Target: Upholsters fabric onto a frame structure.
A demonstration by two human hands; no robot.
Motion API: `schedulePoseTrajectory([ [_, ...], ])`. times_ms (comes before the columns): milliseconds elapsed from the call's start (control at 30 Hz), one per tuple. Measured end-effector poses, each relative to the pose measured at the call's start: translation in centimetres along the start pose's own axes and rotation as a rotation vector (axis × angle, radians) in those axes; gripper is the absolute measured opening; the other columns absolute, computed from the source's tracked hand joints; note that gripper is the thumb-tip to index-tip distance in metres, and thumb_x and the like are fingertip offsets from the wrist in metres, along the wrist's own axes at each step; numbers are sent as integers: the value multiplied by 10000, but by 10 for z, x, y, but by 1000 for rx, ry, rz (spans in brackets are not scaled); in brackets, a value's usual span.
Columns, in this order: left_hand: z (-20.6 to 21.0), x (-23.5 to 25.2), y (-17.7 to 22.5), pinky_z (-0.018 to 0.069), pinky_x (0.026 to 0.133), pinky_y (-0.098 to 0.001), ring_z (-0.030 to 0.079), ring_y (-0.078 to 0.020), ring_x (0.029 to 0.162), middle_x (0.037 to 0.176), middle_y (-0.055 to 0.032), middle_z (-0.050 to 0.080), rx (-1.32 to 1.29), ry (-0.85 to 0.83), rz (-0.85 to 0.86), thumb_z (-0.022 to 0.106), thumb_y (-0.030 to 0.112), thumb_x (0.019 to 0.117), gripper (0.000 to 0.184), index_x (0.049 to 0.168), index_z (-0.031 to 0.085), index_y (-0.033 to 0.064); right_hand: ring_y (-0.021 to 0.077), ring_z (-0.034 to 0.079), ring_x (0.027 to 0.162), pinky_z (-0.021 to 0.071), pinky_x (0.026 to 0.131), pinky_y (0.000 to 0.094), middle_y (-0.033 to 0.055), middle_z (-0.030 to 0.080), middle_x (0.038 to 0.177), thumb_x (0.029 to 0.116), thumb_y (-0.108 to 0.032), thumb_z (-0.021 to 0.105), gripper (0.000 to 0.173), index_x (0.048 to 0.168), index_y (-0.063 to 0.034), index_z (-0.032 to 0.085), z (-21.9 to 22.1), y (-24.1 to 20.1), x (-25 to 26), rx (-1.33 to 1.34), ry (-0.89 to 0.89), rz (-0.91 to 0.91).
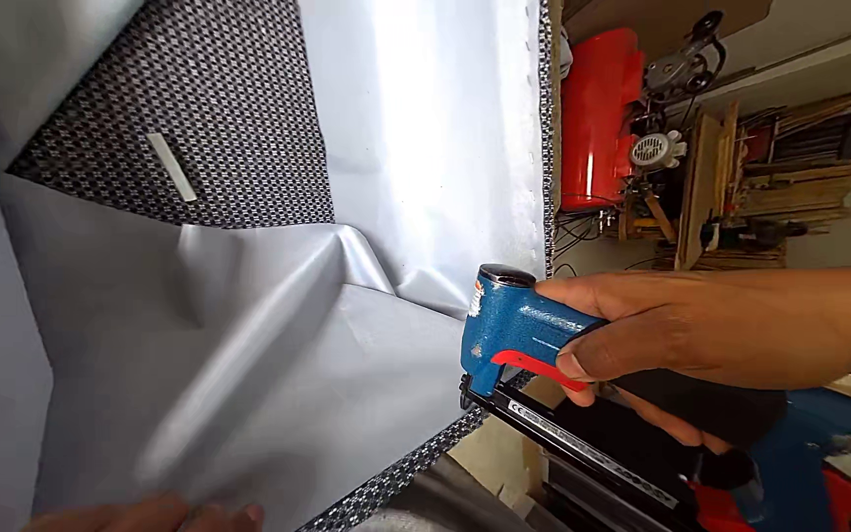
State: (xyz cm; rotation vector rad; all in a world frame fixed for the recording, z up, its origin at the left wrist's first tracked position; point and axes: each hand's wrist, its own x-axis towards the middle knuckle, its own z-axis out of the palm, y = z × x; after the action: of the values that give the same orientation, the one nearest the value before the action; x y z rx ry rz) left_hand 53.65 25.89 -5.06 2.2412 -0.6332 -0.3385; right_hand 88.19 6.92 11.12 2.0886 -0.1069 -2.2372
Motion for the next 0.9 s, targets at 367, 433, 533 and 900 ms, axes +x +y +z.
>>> schedulePoseTrajectory([
  [367, 2, -6, 2, 408, 430, -407, 595, -317, 585, 892, -184, 656, 65, 57, 36, 391, -26, 1043, 316, 1254, 626, -27, 227, 630, 450, 603, 431, 417, 154, 680, 895, 1062, -142, 479, 188, 1242, -114, 529, 38, -25, 8, 1, -45, -75],
  [433, 2, -6, 4, 389, 418, -401, 573, -311, 562, 831, -171, 623, 60, 81, 31, 390, -17, 1047, 291, 1215, 627, -38, 237, 632, 450, 601, 426, 425, 165, 685, 897, 1055, -131, 488, 199, 1245, -112, 545, 44, -34, 8, 7, -48, -87],
  [533, 3, -6, 5, 383, 413, -401, 566, -313, 554, 825, -173, 608, 75, 86, 31, 362, 6, 1057, 287, 1178, 618, -40, 216, 642, 461, 606, 438, 406, 143, 693, 883, 1075, -166, 479, 168, 1227, -121, 534, 53, -44, 10, -23, -87, -64],
  [900, 7, -7, 13, 346, 393, -373, 528, -282, 524, 784, -144, 579, 133, 157, 28, 375, -9, 1040, 245, 1059, 618, -31, 230, 659, 492, 610, 449, 393, 134, 716, 939, 1068, -176, 500, 211, 1275, -152, 535, 82, -82, 14, -78, -144, -98],
])
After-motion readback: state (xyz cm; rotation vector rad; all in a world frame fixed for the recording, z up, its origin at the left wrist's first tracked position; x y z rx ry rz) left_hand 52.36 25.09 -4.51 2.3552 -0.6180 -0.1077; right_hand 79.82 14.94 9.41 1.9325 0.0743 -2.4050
